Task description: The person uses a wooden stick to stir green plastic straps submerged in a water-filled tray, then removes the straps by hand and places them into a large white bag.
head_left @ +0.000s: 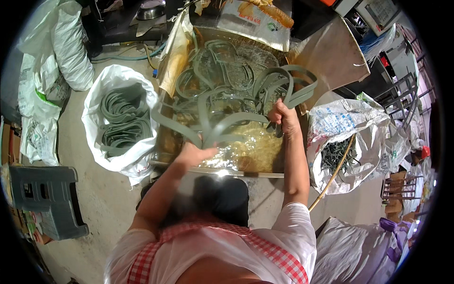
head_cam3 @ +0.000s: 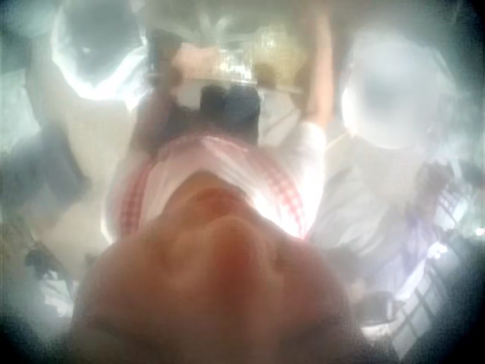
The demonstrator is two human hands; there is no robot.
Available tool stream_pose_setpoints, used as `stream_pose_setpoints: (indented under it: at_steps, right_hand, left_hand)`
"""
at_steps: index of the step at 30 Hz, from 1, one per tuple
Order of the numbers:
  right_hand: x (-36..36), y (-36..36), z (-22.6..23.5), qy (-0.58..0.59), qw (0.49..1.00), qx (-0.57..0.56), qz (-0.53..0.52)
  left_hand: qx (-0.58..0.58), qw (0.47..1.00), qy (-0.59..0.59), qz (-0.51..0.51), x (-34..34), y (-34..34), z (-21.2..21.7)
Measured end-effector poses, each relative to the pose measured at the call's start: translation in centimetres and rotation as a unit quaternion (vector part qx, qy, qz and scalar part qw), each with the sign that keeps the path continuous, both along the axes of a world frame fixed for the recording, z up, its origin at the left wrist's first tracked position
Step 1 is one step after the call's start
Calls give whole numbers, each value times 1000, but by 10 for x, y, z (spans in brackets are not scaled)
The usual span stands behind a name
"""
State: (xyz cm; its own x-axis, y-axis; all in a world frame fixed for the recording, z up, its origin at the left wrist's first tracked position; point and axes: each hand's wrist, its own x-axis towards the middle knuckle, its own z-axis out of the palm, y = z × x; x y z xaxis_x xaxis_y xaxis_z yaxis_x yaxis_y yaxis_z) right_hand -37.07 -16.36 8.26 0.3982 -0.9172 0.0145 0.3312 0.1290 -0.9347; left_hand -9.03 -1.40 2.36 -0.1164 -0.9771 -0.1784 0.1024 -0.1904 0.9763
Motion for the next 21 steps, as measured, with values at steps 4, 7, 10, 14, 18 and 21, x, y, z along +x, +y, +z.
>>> stream_pose_setpoints:
  at_steps: [4,7,10,14,18,21]
  right_hand:
    - [3,9,36,-4,999,-34,-23]
    - [21,10,45,-62,995,-81,-3]
    - [57,33,44,-69,990,-109,51]
    - [82,68,22,-100,992,-34,68]
    - [90,104,-4,-133,982,-39,130]
    - [86,113,-2,-257,961,-19,104]
  left_hand:
    - [-66,937,-334,-76,-9,-13,-22]
    - [-72,882,-454,-103,-25,-21,-34]
    - [52,904,-410,-108,-18,-40,-55]
    - [86,897,-429,-69,-17,-52,-48]
    - [-5,864,-501,-41,-15,-48,-42]
    - [-8,836,-538,-104,-14,-50,-42]
